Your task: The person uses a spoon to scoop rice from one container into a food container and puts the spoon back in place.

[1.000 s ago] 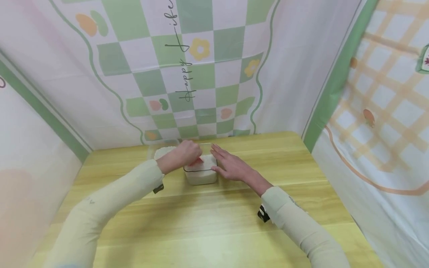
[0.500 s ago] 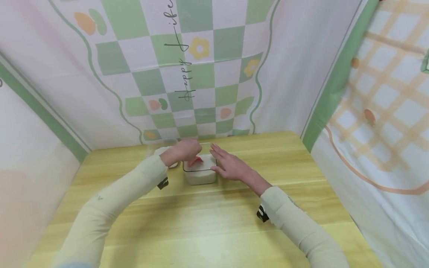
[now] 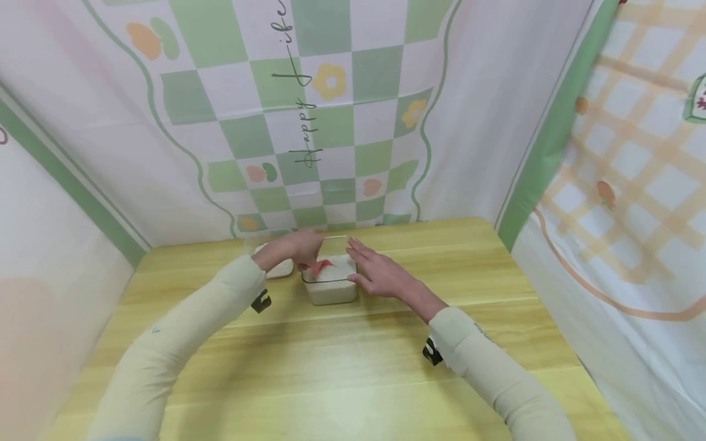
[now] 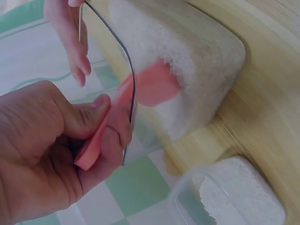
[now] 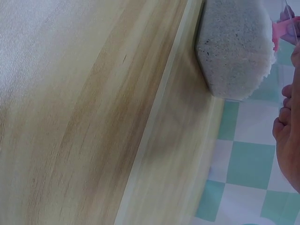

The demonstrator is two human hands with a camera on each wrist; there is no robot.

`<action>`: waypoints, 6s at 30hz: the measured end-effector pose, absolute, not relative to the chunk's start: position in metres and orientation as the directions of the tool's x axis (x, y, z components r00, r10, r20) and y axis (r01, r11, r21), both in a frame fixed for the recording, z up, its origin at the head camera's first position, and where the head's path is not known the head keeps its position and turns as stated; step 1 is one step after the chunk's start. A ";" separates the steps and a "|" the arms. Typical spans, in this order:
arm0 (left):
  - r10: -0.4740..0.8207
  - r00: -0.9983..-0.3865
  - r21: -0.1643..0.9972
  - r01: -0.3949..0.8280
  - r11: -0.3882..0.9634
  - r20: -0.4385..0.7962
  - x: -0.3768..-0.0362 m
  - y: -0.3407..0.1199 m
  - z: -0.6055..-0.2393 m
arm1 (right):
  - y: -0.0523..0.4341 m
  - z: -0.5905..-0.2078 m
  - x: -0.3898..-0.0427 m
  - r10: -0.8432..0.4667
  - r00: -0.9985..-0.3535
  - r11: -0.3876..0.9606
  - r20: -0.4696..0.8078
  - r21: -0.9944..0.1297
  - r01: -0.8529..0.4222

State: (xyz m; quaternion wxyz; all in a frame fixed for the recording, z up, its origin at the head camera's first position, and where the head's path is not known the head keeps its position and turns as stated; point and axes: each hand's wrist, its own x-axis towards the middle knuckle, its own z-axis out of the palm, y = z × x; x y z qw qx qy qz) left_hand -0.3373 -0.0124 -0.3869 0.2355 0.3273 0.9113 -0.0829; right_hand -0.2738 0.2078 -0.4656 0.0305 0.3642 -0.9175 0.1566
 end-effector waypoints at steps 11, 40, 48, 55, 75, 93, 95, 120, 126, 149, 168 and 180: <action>0.576 -0.665 0.315 0.483 0.817 -0.475 -0.337 -0.040 -0.384 | 0.206 -0.465 -0.275 -0.657 -0.735 0.686 0.166 -0.274 -0.674; 0.548 -0.757 0.767 0.099 0.634 -0.355 -0.308 -0.083 -0.404 | 0.208 -0.472 -0.276 -0.648 -0.740 0.686 0.180 -0.283 -0.670; 0.547 -0.775 0.829 0.052 0.557 -0.318 -0.305 -0.088 -0.413 | 0.207 -0.473 -0.276 -0.648 -0.740 0.685 0.181 -0.287 -0.670; 0.501 -0.817 0.861 0.008 0.508 -0.288 -0.295 -0.091 -0.420 | 0.208 -0.473 -0.275 -0.646 -0.739 0.682 0.189 -0.292 -0.671; 0.447 -0.854 0.912 -0.073 0.403 -0.266 -0.292 -0.110 -0.418 | 0.208 -0.473 -0.276 -0.642 -0.745 0.682 0.178 -0.311 -0.662; 0.425 -0.867 0.902 -0.060 0.428 -0.259 -0.286 -0.142 -0.402 | 0.206 -0.471 -0.275 -0.644 -0.748 0.693 0.159 -0.292 -0.659; 0.426 -0.869 0.900 -0.051 0.434 -0.254 -0.286 -0.146 -0.400 | 0.206 -0.470 -0.275 -0.647 -0.745 0.695 0.161 -0.278 -0.663; 0.331 -0.906 0.862 -0.068 0.502 -0.264 -0.290 -0.214 -0.399 | 0.205 -0.465 -0.278 -0.705 -0.697 0.694 0.134 -0.075 -0.716; 0.292 -0.920 0.858 -0.083 0.507 -0.262 -0.292 -0.230 -0.399 | 0.205 -0.462 -0.276 -0.708 -0.696 0.694 0.120 -0.060 -0.717; 0.183 -0.950 0.774 -0.085 0.627 -0.252 -0.304 -0.247 -0.403 | 0.206 -0.463 -0.278 -0.701 -0.704 0.700 0.111 -0.079 -0.710; 0.136 -0.967 0.617 -0.025 0.786 -0.214 -0.310 -0.242 -0.402 | 0.208 -0.468 -0.278 -0.708 -0.687 0.685 0.163 -0.077 -0.724; 0.129 -0.976 0.495 0.025 0.869 -0.177 -0.311 -0.231 -0.401 | 0.207 -0.466 -0.277 -0.699 -0.703 0.697 0.130 -0.096 -0.711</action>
